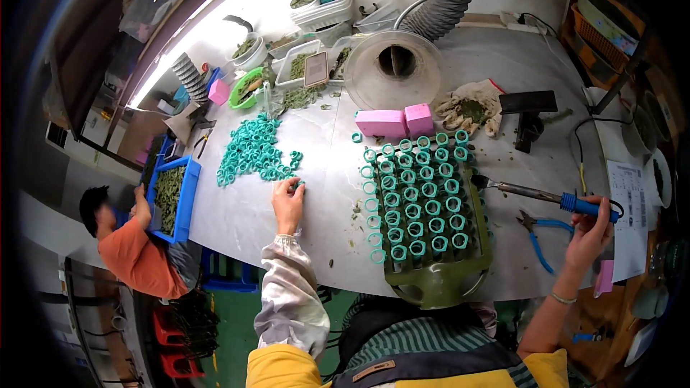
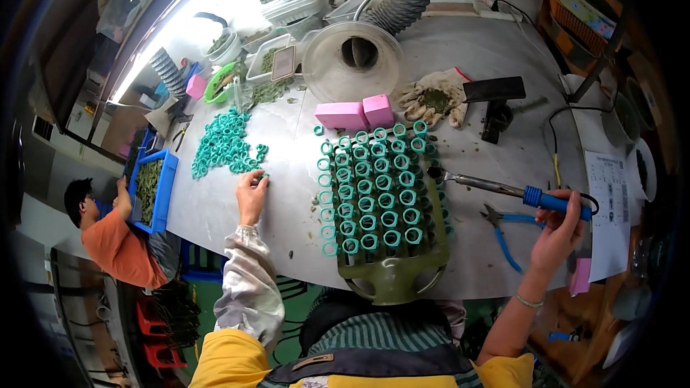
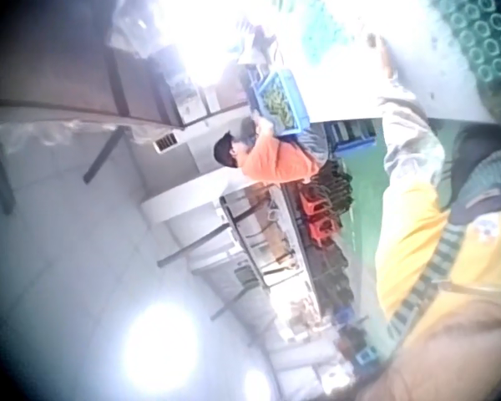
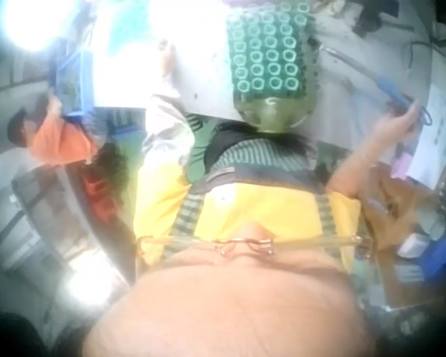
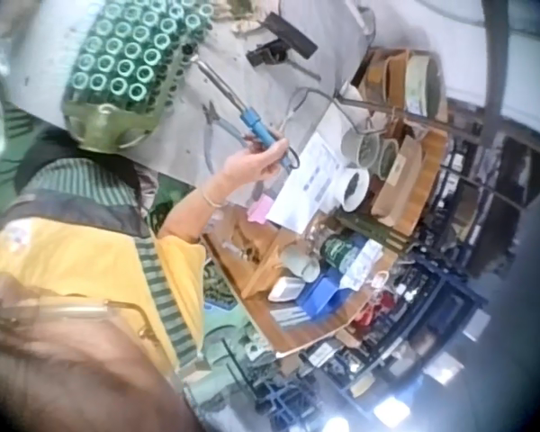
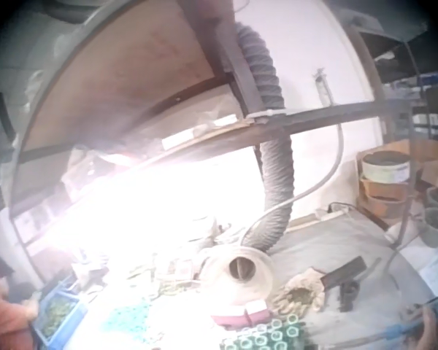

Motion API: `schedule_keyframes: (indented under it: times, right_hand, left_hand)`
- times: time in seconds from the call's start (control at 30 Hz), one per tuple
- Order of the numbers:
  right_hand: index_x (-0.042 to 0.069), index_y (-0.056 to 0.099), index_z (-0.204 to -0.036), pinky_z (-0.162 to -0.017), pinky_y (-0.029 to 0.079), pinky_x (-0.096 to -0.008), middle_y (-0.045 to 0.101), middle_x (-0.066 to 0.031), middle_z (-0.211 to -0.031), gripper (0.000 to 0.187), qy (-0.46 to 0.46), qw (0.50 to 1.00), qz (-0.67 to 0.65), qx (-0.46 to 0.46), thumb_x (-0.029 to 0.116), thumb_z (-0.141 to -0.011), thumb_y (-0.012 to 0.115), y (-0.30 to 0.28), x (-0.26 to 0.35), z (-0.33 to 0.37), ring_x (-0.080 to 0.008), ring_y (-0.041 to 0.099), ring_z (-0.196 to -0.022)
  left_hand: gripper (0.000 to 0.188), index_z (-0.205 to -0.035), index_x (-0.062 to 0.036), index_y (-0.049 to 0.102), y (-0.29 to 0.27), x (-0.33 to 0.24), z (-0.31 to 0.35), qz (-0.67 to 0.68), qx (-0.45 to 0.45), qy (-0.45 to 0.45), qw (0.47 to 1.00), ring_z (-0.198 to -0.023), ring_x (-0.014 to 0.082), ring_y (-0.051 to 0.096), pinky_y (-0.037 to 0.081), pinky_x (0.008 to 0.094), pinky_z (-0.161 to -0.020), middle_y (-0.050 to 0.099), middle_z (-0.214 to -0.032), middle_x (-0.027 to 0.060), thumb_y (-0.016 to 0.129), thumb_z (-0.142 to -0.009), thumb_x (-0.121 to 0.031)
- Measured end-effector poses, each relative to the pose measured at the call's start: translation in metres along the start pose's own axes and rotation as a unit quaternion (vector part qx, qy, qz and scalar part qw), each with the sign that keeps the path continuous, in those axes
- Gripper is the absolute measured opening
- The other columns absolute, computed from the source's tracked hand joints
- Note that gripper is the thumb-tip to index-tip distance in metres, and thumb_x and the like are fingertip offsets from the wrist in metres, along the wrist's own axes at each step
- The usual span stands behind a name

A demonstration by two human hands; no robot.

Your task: The person fits plastic rings onto a holder by hand and melts them in place using a soldering iron.

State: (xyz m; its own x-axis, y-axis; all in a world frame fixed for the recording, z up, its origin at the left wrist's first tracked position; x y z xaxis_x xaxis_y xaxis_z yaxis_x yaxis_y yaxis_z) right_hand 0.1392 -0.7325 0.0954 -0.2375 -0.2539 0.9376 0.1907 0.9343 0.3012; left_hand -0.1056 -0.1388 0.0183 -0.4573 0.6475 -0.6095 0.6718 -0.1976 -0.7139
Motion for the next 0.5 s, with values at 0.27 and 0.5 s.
schedule_keyframes:
  times: [0.27, 0.5]
  right_hand:
    - [0.004, 0.067, -0.085, -0.053, 0.045, -0.0218, 0.067, -0.0049, -0.074, 0.033, -0.010, 1.000, -0.010, 0.011, 0.034, -0.096, 0.059, -0.001, 0.004, 0.002, -0.0096, 0.058, -0.055]
    - [0.003, 0.067, -0.085, -0.054, 0.047, -0.0233, 0.066, -0.0063, -0.074, 0.034, -0.021, 1.000, 0.006, 0.009, 0.035, -0.096, 0.059, 0.000, 0.008, 0.004, -0.0111, 0.059, -0.056]
  left_hand:
    - [0.021, -0.103, -0.0028, 0.070, -0.003, -0.005, 0.012, 0.061, -0.002, 0.004, 0.998, -0.080, 0.0196, 0.066, 0.056, 0.0283, -0.070, 0.061, -0.104, 0.0105, 0.071, -0.083, -0.005]
    - [0.030, -0.116, -0.0030, 0.064, 0.026, -0.173, 0.026, 0.215, 0.185, 0.100, 0.954, -0.096, 0.0186, 0.063, 0.057, 0.0276, -0.076, 0.057, -0.112, 0.0077, 0.065, -0.086, 0.002]
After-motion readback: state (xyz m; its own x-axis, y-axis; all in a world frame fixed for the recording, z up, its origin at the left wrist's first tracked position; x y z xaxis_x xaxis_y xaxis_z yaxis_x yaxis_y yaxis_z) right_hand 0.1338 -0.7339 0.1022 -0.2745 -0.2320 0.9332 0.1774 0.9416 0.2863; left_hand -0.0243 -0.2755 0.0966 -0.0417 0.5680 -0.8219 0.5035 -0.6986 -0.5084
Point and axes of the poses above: each hand's wrist, its own z-axis away from the middle knuckle, its own y-axis out of the palm, x = y × z, the point moved 5 cm from there along -z, towards the middle knuckle
